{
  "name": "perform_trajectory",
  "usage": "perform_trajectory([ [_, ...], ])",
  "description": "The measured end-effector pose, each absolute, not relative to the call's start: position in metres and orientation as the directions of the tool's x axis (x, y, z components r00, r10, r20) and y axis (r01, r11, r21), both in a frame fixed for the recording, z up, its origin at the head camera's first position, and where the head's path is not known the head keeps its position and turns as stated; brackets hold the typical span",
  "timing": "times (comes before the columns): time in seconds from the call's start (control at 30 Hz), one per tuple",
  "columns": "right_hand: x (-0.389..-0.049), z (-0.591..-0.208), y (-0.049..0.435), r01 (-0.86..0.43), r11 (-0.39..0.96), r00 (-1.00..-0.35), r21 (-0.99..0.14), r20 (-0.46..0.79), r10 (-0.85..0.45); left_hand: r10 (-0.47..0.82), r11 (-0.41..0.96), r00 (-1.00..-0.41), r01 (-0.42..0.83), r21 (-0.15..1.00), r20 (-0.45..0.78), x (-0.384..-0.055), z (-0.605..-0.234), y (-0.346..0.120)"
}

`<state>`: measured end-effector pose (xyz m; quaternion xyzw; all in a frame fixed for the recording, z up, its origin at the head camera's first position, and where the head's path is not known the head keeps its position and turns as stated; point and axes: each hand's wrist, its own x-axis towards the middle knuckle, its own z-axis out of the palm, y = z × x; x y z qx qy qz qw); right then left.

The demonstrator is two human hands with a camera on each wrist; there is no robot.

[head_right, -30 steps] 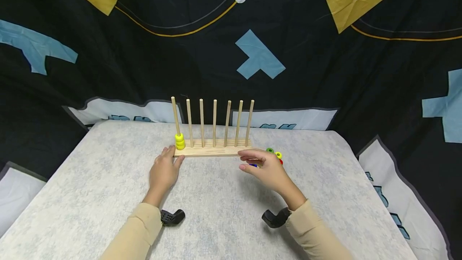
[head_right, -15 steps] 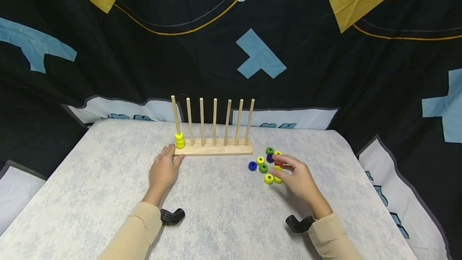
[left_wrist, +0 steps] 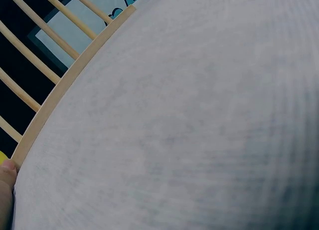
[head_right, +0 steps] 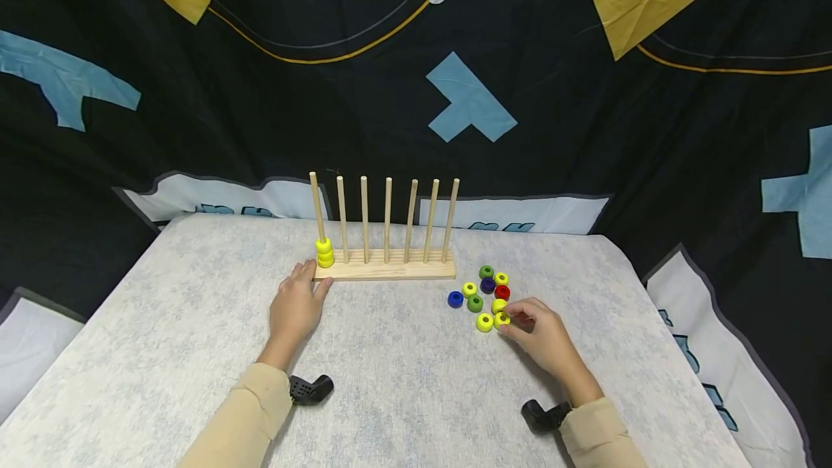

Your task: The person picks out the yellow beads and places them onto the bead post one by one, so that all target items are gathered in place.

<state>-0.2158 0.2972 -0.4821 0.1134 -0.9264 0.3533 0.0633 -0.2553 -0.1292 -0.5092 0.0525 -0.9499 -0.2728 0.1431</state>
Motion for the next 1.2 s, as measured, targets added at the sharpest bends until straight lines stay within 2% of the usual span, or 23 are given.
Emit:
perform_trajectory([
  [0.23, -0.2153, -0.4902, 0.2983, -0.262, 0.733, -0.964, -0.628, 0.199, -0.174, -0.177, 0.846, -0.954, -0.021, 0.532, 0.243, -0.2551, -0.5087, -0.1289],
  [0.7, -0.2160, -0.4927, 0.2971, -0.195, 0.766, -0.980, -0.613, 0.147, -0.132, -0.182, 0.849, -0.957, -0.036, 0.528, 0.226, -0.2551, -0.5086, -0.1284],
  [0.9, -0.2160, -0.4933, 0.2967, -0.212, 0.768, -0.976, -0.604, 0.173, -0.134, -0.181, 0.850, -0.958, -0.038, 0.525, 0.224, -0.2548, -0.5086, -0.1285],
  [1.2, -0.2129, -0.4883, 0.2947, -0.183, 0.723, -0.981, -0.666, 0.167, -0.094, -0.181, 0.848, -0.958, -0.038, 0.528, 0.222, -0.2545, -0.5085, -0.1289],
])
